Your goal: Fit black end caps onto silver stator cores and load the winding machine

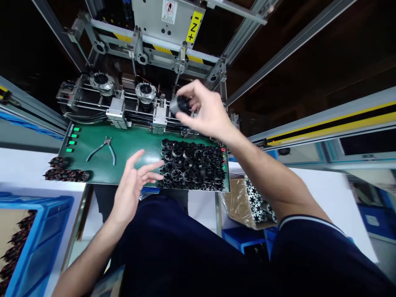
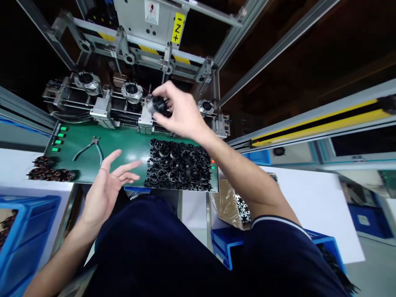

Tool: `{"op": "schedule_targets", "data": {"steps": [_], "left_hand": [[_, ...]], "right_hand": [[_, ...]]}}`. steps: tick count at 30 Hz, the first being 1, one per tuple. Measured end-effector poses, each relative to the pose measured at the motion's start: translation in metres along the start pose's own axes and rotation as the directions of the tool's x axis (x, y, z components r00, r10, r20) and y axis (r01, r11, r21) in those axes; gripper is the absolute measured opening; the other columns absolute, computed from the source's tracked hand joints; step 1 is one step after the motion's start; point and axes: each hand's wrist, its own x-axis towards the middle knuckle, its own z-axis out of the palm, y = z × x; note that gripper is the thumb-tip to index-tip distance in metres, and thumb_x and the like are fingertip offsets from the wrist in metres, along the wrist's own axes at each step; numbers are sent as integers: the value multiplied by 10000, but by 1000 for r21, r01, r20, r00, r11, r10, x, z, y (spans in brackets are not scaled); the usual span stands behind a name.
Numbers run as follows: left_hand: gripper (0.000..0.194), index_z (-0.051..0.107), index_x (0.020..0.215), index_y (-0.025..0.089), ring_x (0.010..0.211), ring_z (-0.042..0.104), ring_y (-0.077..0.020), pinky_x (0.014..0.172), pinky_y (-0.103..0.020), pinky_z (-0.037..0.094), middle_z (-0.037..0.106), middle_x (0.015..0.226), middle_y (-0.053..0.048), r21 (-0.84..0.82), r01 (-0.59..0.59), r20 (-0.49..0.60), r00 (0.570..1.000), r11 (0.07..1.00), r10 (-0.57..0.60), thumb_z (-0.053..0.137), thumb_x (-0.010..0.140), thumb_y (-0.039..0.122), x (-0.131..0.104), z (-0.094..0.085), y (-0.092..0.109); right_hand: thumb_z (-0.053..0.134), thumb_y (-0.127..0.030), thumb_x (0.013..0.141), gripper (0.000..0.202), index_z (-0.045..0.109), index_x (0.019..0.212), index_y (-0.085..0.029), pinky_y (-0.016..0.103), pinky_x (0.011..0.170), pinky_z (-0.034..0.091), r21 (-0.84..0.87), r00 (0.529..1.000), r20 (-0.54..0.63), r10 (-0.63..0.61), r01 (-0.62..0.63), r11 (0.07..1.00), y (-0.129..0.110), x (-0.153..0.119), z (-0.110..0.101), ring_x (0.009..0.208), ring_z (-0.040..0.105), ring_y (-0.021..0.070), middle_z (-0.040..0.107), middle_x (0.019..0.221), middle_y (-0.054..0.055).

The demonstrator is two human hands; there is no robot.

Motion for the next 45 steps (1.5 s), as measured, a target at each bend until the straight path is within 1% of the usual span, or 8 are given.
{"op": "schedule_targets", "data": {"steps": [6, 13, 17, 24, 28, 31, 37, 45], "left_hand": [[824, 799, 1487, 213, 965, 856, -299, 878, -397, 687, 938, 1283, -182, -42, 109, -319, 940, 993, -117, 992, 938, 795, -23, -73, -20], [882, 837, 1359, 237, 945, 851, -306, 831, -407, 734, 937, 1239, -154, -152, 249, -453, 842, 956, -292, 1093, 741, 813, -46, -149, -55], [807, 854, 1266, 234, 922, 835, -284, 814, -372, 708, 940, 1180, -135, -91, 175, -458, 867, 980, -197, 1064, 787, 849, -41, -133, -51], [444, 872, 1265, 205, 1000, 867, -258, 988, -355, 652, 934, 1190, -112, 399, -297, -226, 885, 867, 407, 942, 1076, 600, 2, -81, 7], [289, 828, 1330, 146, 921, 856, -178, 916, -301, 632, 918, 1095, -50, 566, -463, -84, 791, 682, 607, 836, 1165, 382, 77, -84, 62], [259, 849, 1221, 32, 952, 852, -118, 948, -237, 601, 894, 1025, -3, 856, -409, 40, 665, 318, 746, 774, 1175, 276, 155, -87, 112], [803, 600, 1546, -286, 1717, 657, -405, 1438, -536, 454, 873, 1463, -220, 994, -54, 85, 928, -93, 362, 639, 1189, 431, 268, -74, 165], [910, 322, 1858, -177, 1712, 698, -328, 1374, -449, 555, 849, 1572, -260, 993, 15, 30, 928, -118, 371, 794, 1199, 235, 294, -90, 136]], "right_hand": [[849, -445, 1031, 616, 770, 1580, -177, 612, 1180, 710, -280, 983, -43, 177, -182, 942, 109, 92, 16, 1276, 828, 430, 894, 1487, 185], [969, -332, 886, 647, 883, 1505, -166, 652, 1216, 665, -383, 982, 90, 166, -120, 916, 145, 104, 27, 1338, 812, 456, 908, 1413, 165], [1005, -258, 854, 657, 907, 1500, -186, 640, 1243, 664, -394, 971, 189, 148, -63, 917, 150, 121, 17, 1339, 834, 446, 909, 1465, 154], [914, -406, 977, 719, 824, 1654, -183, 665, 1333, 644, -437, 947, 265, 179, -48, 898, 145, 123, 12, 1457, 789, 458, 851, 1628, 179], [719, -485, 1093, 983, 445, 1961, -114, 791, 1386, 548, -527, 967, 151, 204, -96, 844, 142, 78, 50, 1748, 539, 558, 527, 1961, 290], [724, -554, 1073, 1162, 217, 2034, -143, 890, 1288, 563, -548, 955, 70, 288, -205, 811, 145, 53, 85, 1708, 533, 631, 415, 2000, 355], [832, -608, 1010, 1184, 354, 1996, -159, 900, 1280, 533, -551, 936, -32, 351, -310, 775, 151, 54, 115, 1642, 559, 653, 483, 1930, 412], [663, -459, 1122, 996, 333, 2020, -180, 901, 1315, 500, -558, 910, -98, 402, -385, 735, 148, 60, 126, 1669, 572, 652, 462, 1956, 385]]}}
